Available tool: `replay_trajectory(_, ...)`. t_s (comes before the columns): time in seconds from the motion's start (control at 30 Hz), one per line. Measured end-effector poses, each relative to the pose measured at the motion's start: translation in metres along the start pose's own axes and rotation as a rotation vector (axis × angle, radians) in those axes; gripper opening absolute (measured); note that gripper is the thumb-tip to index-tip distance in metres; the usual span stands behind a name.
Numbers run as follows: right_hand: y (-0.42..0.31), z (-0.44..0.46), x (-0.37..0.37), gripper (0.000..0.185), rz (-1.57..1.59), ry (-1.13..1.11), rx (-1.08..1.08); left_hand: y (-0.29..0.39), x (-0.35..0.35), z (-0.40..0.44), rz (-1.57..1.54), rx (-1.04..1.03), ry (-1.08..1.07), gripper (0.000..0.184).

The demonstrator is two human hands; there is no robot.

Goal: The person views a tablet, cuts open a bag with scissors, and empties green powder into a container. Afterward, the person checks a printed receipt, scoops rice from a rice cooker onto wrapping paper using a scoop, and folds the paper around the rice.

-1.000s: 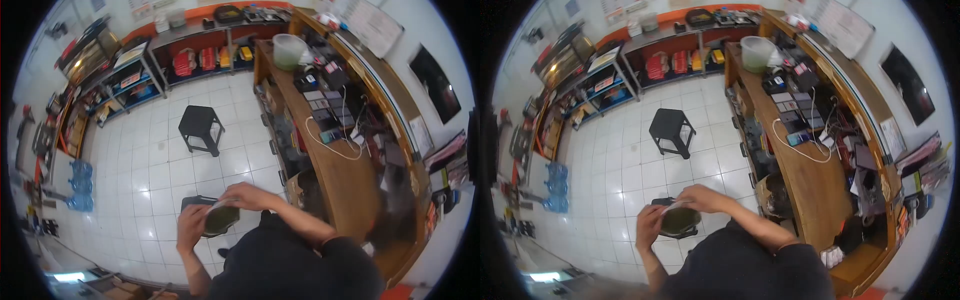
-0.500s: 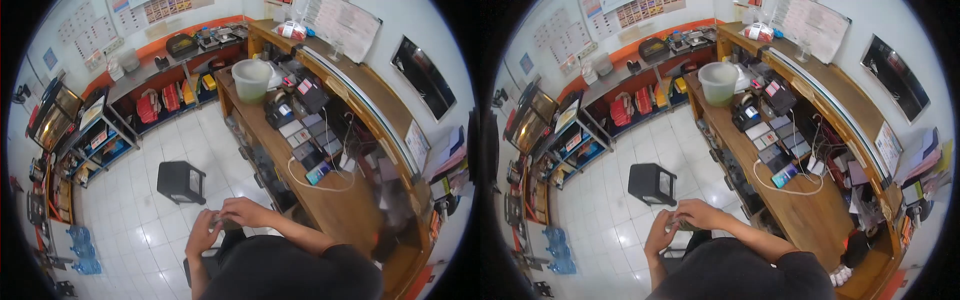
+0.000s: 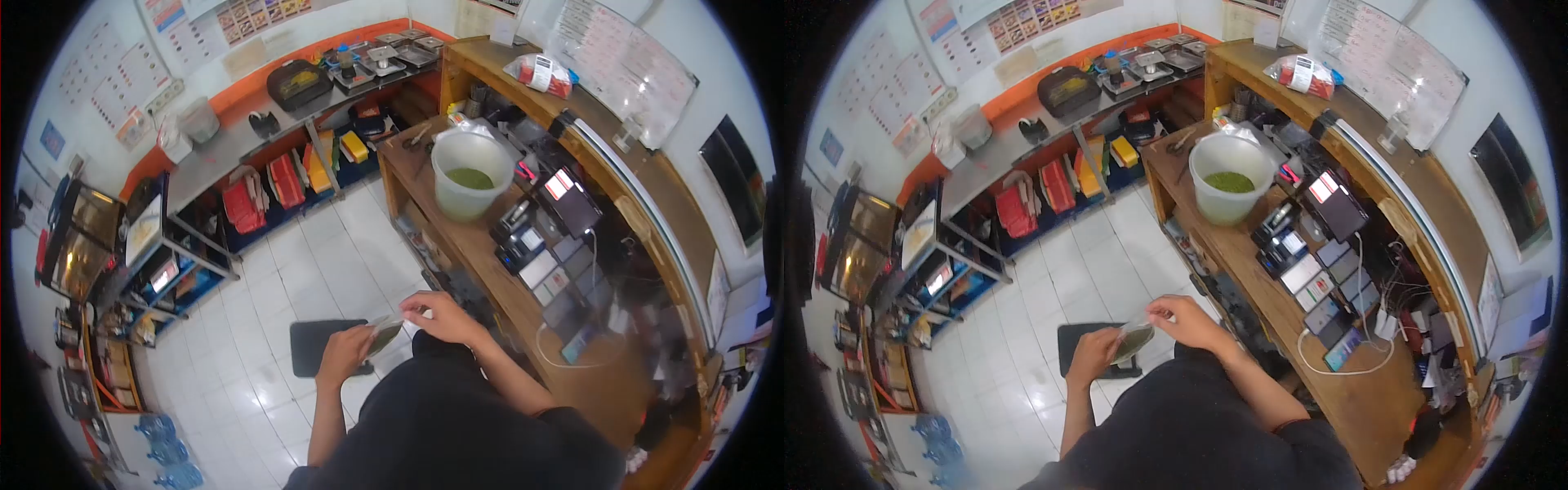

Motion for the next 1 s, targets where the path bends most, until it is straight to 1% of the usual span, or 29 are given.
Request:
replay_trajectory(0.03, 0.021, 0.023, 0.006, 0.022, 0.005, 0.017, 0.003, -0.017, 0.011, 0.022, -0.018, -0.010, 0.048, 0.017)
replay_trajectory(0.07, 0.048, 0.044, 0.012, 0.021, 0.031, 0.042, -0.053, -0.030, 0.022, 0.044, -0.011, 0.044, 0.034, 0.017)
replay_trajectory(0.1, 0.076, 0.067, 0.014, 0.021, 0.061, 0.067, -0.113, -0.043, 0.033, 0.063, 0.000, 0.035, 0.019, 0.017)
replay_trajectory(0.13, 0.108, 0.094, 0.015, 0.020, 0.118, 0.096, -0.148, -0.062, 0.046, 0.083, 0.000, 0.092, 0.052, 0.017)
replay_trajectory(0.17, 0.126, 0.124, 0.018, 0.019, 0.068, 0.097, -0.140, -0.080, 0.056, 0.103, -0.002, 0.142, 0.074, 0.017)
replay_trajectory(0.2, 0.143, 0.155, 0.027, 0.019, 0.017, 0.114, -0.147, -0.092, 0.065, 0.123, -0.024, 0.116, 0.121, 0.018)
replay_trajectory(0.23, 0.163, 0.188, 0.034, 0.019, 0.004, 0.112, -0.111, -0.107, 0.062, 0.140, -0.016, 0.080, 0.055, 0.018)
replay_trajectory(0.27, 0.188, 0.225, 0.041, 0.019, -0.008, 0.113, -0.077, -0.128, 0.070, 0.157, -0.024, 0.084, 0.166, 0.019)
replay_trajectory(0.3, 0.230, 0.260, 0.044, 0.017, 0.013, 0.192, -0.050, -0.145, 0.086, 0.177, -0.032, 0.095, 0.285, 0.020)
replay_trajectory(0.33, 0.264, 0.293, 0.054, 0.017, 0.119, 0.260, -0.152, -0.159, 0.095, 0.197, 0.038, 0.204, 0.194, 0.014)
replay_trajectory(0.37, 0.295, 0.326, 0.061, 0.016, 0.221, 0.310, -0.235, -0.166, 0.105, 0.213, 0.049, 0.207, 0.173, 0.014)
replay_trajectory(0.43, 0.366, 0.391, 0.084, 0.017, -0.098, 0.496, -0.276, -0.183, 0.137, 0.259, 0.079, 0.202, 0.280, 0.014)
replay_trajectory(0.47, 0.396, 0.419, 0.094, 0.017, -0.095, 0.496, -0.273, -0.185, 0.151, 0.281, 0.113, 0.142, 0.313, 0.015)
replay_trajectory(0.5, 0.423, 0.438, 0.108, 0.018, -0.271, 0.546, -0.331, -0.195, 0.164, 0.301, 0.116, 0.148, 0.305, 0.015)
replay_trajectory(0.53, 0.441, 0.448, 0.120, 0.019, -0.448, 0.591, -0.398, -0.207, 0.176, 0.320, 0.161, 0.172, 0.285, 0.015)
replay_trajectory(0.6, 0.448, 0.456, 0.154, 0.018, -0.519, 0.640, -0.614, -0.218, 0.196, 0.363, 0.251, 0.197, 0.233, 0.013)
replay_trajectory(0.63, 0.470, 0.462, 0.161, 0.018, -0.517, 0.638, -0.626, -0.221, 0.202, 0.386, 0.252, 0.199, 0.221, 0.013)
replay_trajectory(0.67, 0.494, 0.464, 0.169, 0.018, -0.698, 0.740, -0.647, -0.223, 0.211, 0.412, 0.215, 0.138, 0.234, 0.013)
replay_trajectory(0.7, 0.501, 0.473, 0.181, 0.019, -0.884, 0.850, -0.662, -0.227, 0.220, 0.439, 0.178, 0.066, 0.250, 0.012)
replay_trajectory(0.73, 0.518, 0.485, 0.186, 0.019, -0.883, 0.870, -0.675, -0.237, 0.225, 0.466, 0.147, 0.069, 0.222, 0.011)
replay_trajectory(0.8, 0.537, 0.484, 0.197, 0.021, -0.826, 0.841, -0.844, -0.253, 0.228, 0.525, 0.141, 0.005, 0.150, 0.010)
replay_trajectory(0.83, 0.545, 0.483, 0.208, 0.021, -0.827, 0.875, -0.908, -0.264, 0.226, 0.551, 0.138, -0.029, 0.082, 0.009)
replay_trajectory(0.87, 0.555, 0.492, 0.213, 0.019, -0.777, 0.758, -0.977, -0.280, 0.225, 0.578, 0.115, -0.150, 0.026, 0.008)
replay_trajectory(0.9, 0.561, 0.494, 0.207, 0.019, -0.709, 0.648, -1.046, -0.288, 0.228, 0.606, 0.114, -0.197, -0.055, 0.008)
replay_trajectory(0.93, 0.561, 0.488, 0.196, 0.019, -0.706, 0.668, -1.109, -0.296, 0.220, 0.631, 0.166, -0.190, -0.168, 0.008)
replay_trajectory(0.97, 0.553, 0.495, 0.198, 0.019, -0.829, 0.666, -1.128, -0.301, 0.210, 0.657, 0.207, -0.190, -0.244, 0.009)
replay_trajectory(1.0, 0.549, 0.501, 0.211, 0.019, -0.960, 0.670, -1.135, -0.298, 0.207, 0.681, 0.170, -0.268, -0.288, 0.011)
Point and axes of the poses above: each hand's wrist, its own z-axis towards the middle knuckle, its own x-axis out of the back of the hand, y = z × x, the point moved 7 cm from there along z, towards the middle knuckle, and after that the axes turned 8 degrees about x, right-handed, at the moved point
